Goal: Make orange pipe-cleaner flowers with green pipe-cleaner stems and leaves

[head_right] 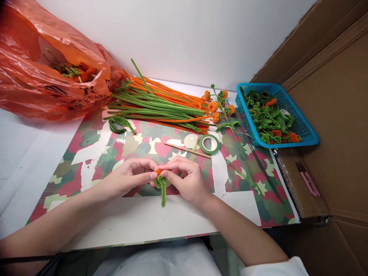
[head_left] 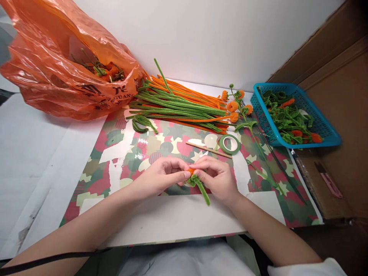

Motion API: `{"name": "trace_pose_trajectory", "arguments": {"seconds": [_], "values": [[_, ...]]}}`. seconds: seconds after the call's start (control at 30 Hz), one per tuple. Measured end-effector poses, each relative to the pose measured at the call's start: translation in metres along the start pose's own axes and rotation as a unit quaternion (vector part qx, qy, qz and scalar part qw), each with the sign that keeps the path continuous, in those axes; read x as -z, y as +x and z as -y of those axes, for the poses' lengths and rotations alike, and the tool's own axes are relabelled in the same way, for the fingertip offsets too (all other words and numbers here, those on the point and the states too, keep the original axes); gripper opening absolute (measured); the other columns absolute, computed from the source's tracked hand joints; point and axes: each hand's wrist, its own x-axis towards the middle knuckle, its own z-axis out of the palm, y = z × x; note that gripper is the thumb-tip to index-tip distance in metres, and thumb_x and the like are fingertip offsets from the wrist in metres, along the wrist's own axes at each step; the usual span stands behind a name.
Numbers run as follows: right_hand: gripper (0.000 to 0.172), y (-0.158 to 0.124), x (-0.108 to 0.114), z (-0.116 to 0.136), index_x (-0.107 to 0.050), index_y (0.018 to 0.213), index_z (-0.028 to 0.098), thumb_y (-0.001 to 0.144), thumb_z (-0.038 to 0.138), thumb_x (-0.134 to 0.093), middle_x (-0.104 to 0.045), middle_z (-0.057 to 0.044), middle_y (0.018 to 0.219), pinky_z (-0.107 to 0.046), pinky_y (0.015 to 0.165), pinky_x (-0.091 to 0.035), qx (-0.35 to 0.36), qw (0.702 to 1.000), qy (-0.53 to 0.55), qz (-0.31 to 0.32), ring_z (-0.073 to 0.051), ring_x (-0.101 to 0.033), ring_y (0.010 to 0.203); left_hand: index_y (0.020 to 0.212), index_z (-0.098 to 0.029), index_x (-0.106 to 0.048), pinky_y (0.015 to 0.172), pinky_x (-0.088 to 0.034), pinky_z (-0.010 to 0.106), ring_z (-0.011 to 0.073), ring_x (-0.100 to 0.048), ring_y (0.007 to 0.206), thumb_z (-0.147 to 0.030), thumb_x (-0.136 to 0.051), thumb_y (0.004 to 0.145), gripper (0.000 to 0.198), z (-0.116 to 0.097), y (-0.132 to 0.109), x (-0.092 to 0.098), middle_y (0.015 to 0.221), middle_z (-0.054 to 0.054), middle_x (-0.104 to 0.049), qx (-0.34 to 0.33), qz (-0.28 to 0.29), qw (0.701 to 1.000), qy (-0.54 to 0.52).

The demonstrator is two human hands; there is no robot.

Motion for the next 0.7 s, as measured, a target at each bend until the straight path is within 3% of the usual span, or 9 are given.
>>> {"name": "trace_pose_trajectory", "arguments": {"seconds": [0.07, 0.2, 0.33, 0.53, 0.7], "values": [[0.014, 0.000, 0.000, 0.001, -0.078, 0.087, 0.027, 0.082, 0.039, -0.072, -0.069, -0.003, 0.079, -0.030, 0.065, -0.054, -0.023, 1.000, 0.004, -0.003, -0.016, -0.064, 0.074, 0.076, -0.019, -0.065, 0.039, -0.034, 0.016, 0.0127, -0.061, 0.057, -0.038, -0.070, 0.077, 0.020, -0.001, 0.000, -0.002, 0.062, -0.001, -0.064, 0.007, -0.012, 1.000, -0.006], [0.023, 0.001, 0.002, 0.001, -0.076, 0.093, 0.025, 0.086, 0.044, -0.066, -0.072, -0.002, 0.083, -0.030, 0.070, -0.057, -0.085, 0.995, 0.061, -0.005, -0.016, -0.067, 0.077, 0.080, -0.016, -0.066, 0.059, -0.051, 0.019, 0.0125, -0.065, 0.067, -0.041, -0.070, 0.080, 0.025, 0.005, 0.003, -0.002, 0.075, 0.001, -0.067, -0.005, -0.015, 0.996, -0.088], [0.026, 0.001, 0.002, -0.002, -0.073, 0.100, 0.026, 0.077, 0.038, -0.076, -0.074, -0.003, 0.094, -0.032, 0.079, -0.059, -0.105, 0.990, 0.095, -0.023, -0.017, -0.069, 0.086, 0.090, -0.015, -0.066, 0.066, -0.054, 0.021, 0.0121, -0.065, 0.072, -0.041, -0.069, 0.082, 0.028, 0.013, 0.007, -0.001, 0.078, 0.002, -0.066, -0.022, -0.013, 0.990, -0.137], [0.028, 0.003, 0.000, -0.003, -0.073, 0.100, 0.024, 0.075, 0.036, -0.078, -0.074, -0.004, 0.096, -0.031, 0.083, -0.059, -0.108, 0.989, 0.092, -0.027, -0.016, -0.069, 0.088, 0.105, -0.021, -0.059, 0.064, -0.056, 0.024, 0.0119, -0.064, 0.066, -0.036, -0.066, 0.084, 0.026, 0.007, 0.003, -0.007, 0.078, -0.001, -0.066, -0.090, -0.077, 0.991, -0.068], [0.027, 0.003, 0.001, -0.002, -0.073, 0.099, 0.024, 0.076, 0.037, -0.077, -0.074, -0.004, 0.095, -0.030, 0.081, -0.059, -0.104, 0.991, 0.081, -0.031, -0.016, -0.069, 0.088, 0.097, -0.019, -0.061, 0.064, -0.055, 0.025, 0.0141, -0.062, 0.074, -0.028, -0.067, 0.082, 0.019, 0.008, 0.001, -0.008, 0.084, 0.002, -0.064, -0.134, -0.064, 0.989, -0.019]]}}
